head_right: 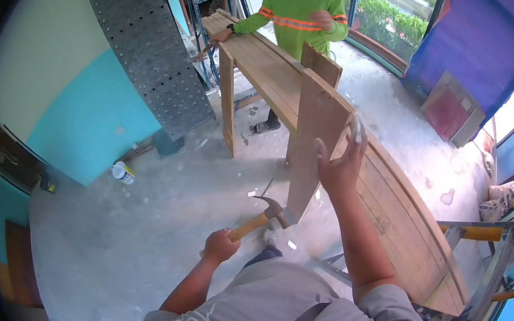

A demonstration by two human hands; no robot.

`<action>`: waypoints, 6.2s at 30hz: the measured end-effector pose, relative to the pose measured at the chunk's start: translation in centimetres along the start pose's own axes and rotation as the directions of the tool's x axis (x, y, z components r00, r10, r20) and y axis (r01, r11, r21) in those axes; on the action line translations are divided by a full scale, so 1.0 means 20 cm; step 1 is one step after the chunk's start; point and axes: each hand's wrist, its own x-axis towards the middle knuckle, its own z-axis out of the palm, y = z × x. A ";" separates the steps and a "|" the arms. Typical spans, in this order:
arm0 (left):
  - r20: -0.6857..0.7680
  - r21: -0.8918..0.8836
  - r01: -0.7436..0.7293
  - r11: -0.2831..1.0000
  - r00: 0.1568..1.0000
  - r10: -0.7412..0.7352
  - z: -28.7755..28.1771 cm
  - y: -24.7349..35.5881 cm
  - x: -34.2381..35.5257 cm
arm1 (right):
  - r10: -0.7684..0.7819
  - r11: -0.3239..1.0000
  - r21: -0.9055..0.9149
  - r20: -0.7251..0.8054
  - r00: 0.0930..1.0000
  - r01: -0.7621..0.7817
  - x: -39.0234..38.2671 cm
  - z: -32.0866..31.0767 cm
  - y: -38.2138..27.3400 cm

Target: The person carries a wooden board into the room and hammers nails into the wood pieces using a hammer.

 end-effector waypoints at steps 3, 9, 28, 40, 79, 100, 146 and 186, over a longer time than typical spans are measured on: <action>0.035 -0.036 -0.032 0.999 0.999 0.034 -0.02 0.04 -0.04 | -0.005 0.978 -0.209 0.045 0.999 0.014 -0.07 -0.07 -0.04; 0.097 -0.026 -0.171 0.985 0.980 0.173 -0.13 0.10 0.09 | 0.440 0.897 -0.245 0.403 0.802 -0.369 -0.26 -0.10 0.05; 0.507 -0.301 -0.568 0.766 0.585 0.634 -0.26 0.02 0.64 | 0.707 0.311 0.408 0.504 0.496 -0.858 -0.72 0.09 0.07; 0.622 -0.259 -0.571 0.779 0.518 0.587 -0.23 0.15 0.64 | 0.696 0.002 0.353 0.671 0.254 -0.936 -0.73 0.01 0.35; 0.779 -0.625 0.547 0.556 0.482 0.401 0.12 1.35 0.48 | 0.463 0.773 -0.567 0.200 0.863 -0.283 -0.70 -0.91 0.72; 0.464 -0.302 -0.550 0.779 0.629 0.624 -0.16 1.89 0.65 | 0.341 0.823 -0.472 -0.038 0.939 -0.317 -0.75 -1.03 0.78; 0.488 -0.386 -0.243 0.890 0.765 0.420 -0.06 1.16 0.48 | 0.602 0.792 0.269 -0.189 0.776 -0.548 -0.80 -1.02 0.91; 0.572 -0.814 0.506 0.286 0.610 0.549 -0.59 -0.09 0.60 | 0.467 0.881 -0.084 -0.015 0.884 -0.466 -0.76 -0.35 -0.20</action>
